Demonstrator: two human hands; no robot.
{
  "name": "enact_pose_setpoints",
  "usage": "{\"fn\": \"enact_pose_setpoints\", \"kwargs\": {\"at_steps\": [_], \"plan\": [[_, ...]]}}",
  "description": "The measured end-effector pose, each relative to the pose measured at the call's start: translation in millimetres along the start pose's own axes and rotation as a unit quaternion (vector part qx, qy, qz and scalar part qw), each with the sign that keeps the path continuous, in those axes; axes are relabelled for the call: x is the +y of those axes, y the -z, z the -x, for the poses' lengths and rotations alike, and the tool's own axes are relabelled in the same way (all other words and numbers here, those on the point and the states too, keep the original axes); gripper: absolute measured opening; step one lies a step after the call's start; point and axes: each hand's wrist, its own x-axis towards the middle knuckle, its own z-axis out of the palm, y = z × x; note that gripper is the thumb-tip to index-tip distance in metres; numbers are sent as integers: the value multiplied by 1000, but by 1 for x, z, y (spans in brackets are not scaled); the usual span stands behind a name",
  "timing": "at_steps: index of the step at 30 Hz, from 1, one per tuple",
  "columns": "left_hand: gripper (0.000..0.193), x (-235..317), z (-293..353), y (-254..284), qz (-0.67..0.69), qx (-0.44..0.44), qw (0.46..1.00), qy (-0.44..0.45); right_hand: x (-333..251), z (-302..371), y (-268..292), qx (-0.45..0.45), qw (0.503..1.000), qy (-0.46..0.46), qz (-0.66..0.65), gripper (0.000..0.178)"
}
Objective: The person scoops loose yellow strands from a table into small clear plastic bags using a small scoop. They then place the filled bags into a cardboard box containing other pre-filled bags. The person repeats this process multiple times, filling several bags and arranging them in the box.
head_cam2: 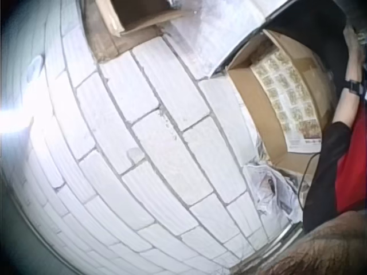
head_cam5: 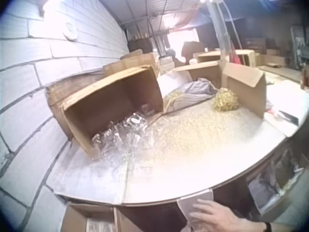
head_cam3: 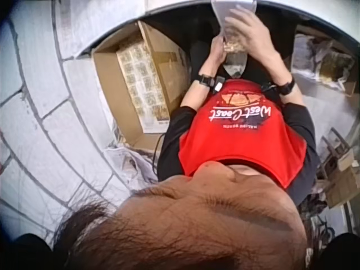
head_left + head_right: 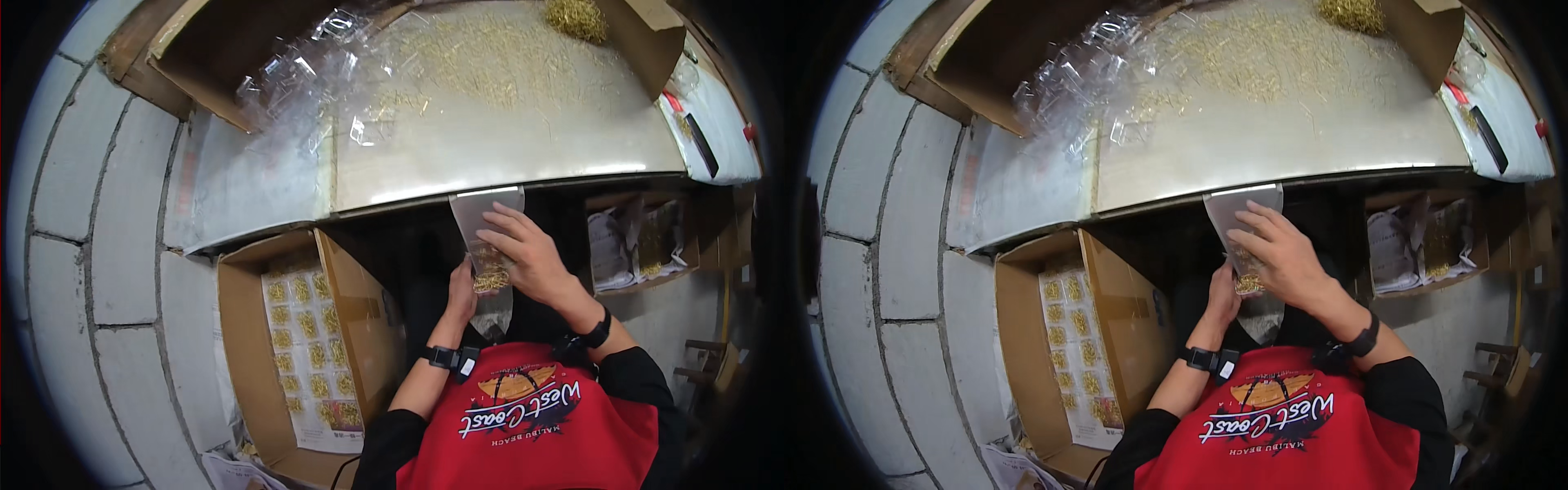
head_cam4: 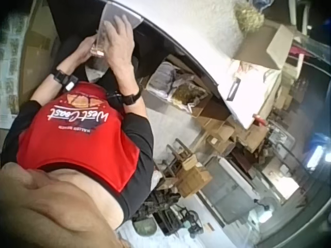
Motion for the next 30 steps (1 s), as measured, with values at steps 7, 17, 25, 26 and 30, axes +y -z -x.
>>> {"fn": "enact_pose_setpoints", "kwargs": {"at_steps": [7, 17, 25, 26, 30], "plan": [[49, -10, 9, 11, -5, -54, 998, 9, 26, 57, -3, -39, 964, -150, -215, 31], [29, -17, 39, 45, -17, -83, 996, 19, 13, 63, -31, -144, 939, -141, -279, 38], [42, 16, 64, 22, 11, -77, 996, -31, -8, 67, -31, -175, 979, 87, -59, 46], [43, 17, 65, 20, 11, -69, 997, -33, -9, 65, -27, -177, 977, 92, -75, 48], [37, 21, 70, 11, -9, -47, 996, -69, -3, 62, -21, -124, 982, 96, -106, 49]]}}
